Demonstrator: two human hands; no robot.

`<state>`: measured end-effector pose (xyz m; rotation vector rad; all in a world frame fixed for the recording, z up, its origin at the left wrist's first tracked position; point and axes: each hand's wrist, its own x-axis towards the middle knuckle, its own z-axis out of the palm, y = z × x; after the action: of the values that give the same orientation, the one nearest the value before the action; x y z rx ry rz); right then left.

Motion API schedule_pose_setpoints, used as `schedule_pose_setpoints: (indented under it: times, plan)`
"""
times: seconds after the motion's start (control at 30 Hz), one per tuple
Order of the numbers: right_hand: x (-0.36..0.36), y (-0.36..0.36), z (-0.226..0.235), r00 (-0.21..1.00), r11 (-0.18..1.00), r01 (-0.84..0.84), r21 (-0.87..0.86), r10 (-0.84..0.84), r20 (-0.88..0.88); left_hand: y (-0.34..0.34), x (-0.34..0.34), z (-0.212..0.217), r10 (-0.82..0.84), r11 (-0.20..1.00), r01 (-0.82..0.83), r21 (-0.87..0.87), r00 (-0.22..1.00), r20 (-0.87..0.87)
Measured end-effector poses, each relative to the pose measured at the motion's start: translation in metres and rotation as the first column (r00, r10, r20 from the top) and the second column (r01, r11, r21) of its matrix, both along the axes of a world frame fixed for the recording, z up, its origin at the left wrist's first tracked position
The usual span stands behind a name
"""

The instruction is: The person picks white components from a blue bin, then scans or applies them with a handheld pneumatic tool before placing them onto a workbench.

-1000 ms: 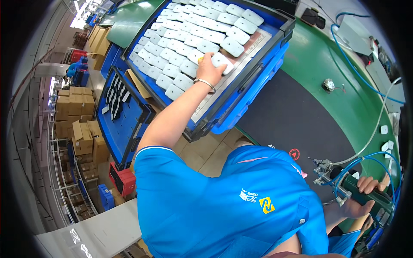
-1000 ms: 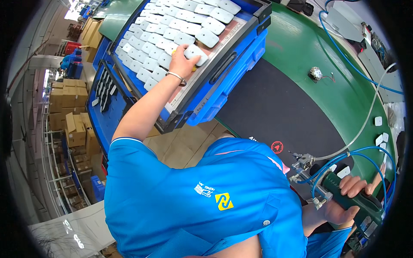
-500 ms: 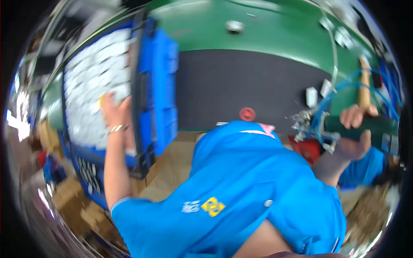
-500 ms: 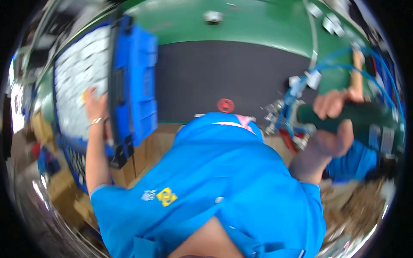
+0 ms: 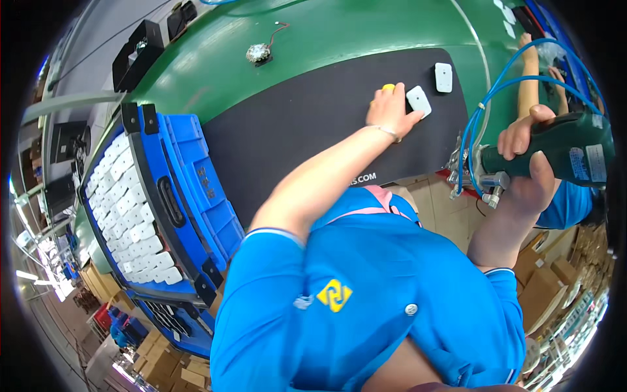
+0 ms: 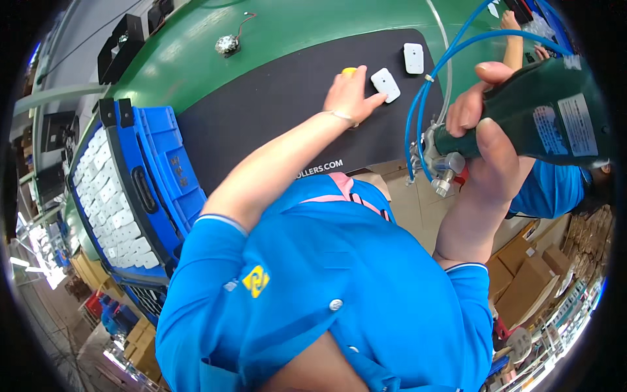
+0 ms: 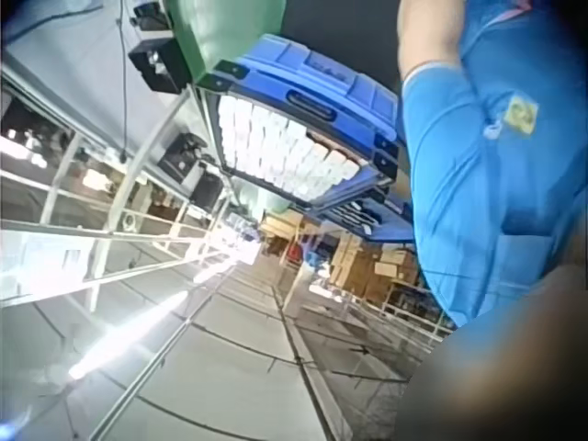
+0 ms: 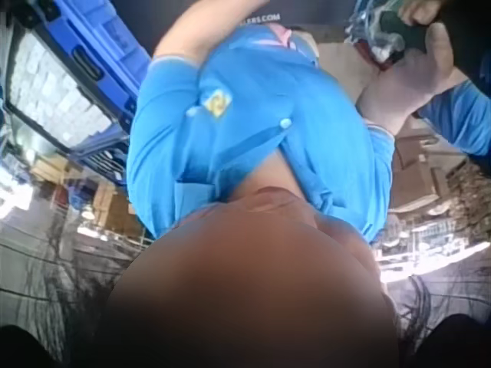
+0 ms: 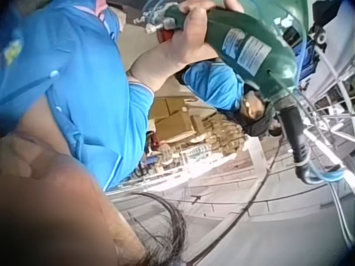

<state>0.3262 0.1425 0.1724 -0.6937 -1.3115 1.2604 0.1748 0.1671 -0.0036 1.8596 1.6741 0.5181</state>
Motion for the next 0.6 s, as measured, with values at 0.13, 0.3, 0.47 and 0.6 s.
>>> schedule_pose_setpoints:
  times: [0.13, 0.3, 0.47, 0.6]
  plan:
    - [0.005, 0.003, -0.006, 0.996, 0.998, 0.048, 0.049, -0.052, 0.067, 0.026, 0.042, -0.047, 0.153, 0.985, -0.156, -0.072, 0.987, -0.057]
    - [0.003, 0.005, -0.006, 0.995, 0.996, 0.065, 0.060, -0.070, 0.077, 0.025, 0.050, -0.050, 0.016, 0.999, -0.012, 0.031, 0.992, -0.123]
    - [-0.005, 0.007, -0.009, 0.999, 0.999, 0.001, 0.049, -0.003, 0.049, 0.006, 0.027, -0.036, 0.137, 0.984, -0.101, -0.148, 0.956, 0.259]
    - [-0.021, 0.008, -0.017, 0.996, 0.996, -0.081, 0.037, 0.082, -0.036, -0.034, -0.051, -0.008, 0.212, 0.949, -0.059, -0.308, 0.846, 0.489]
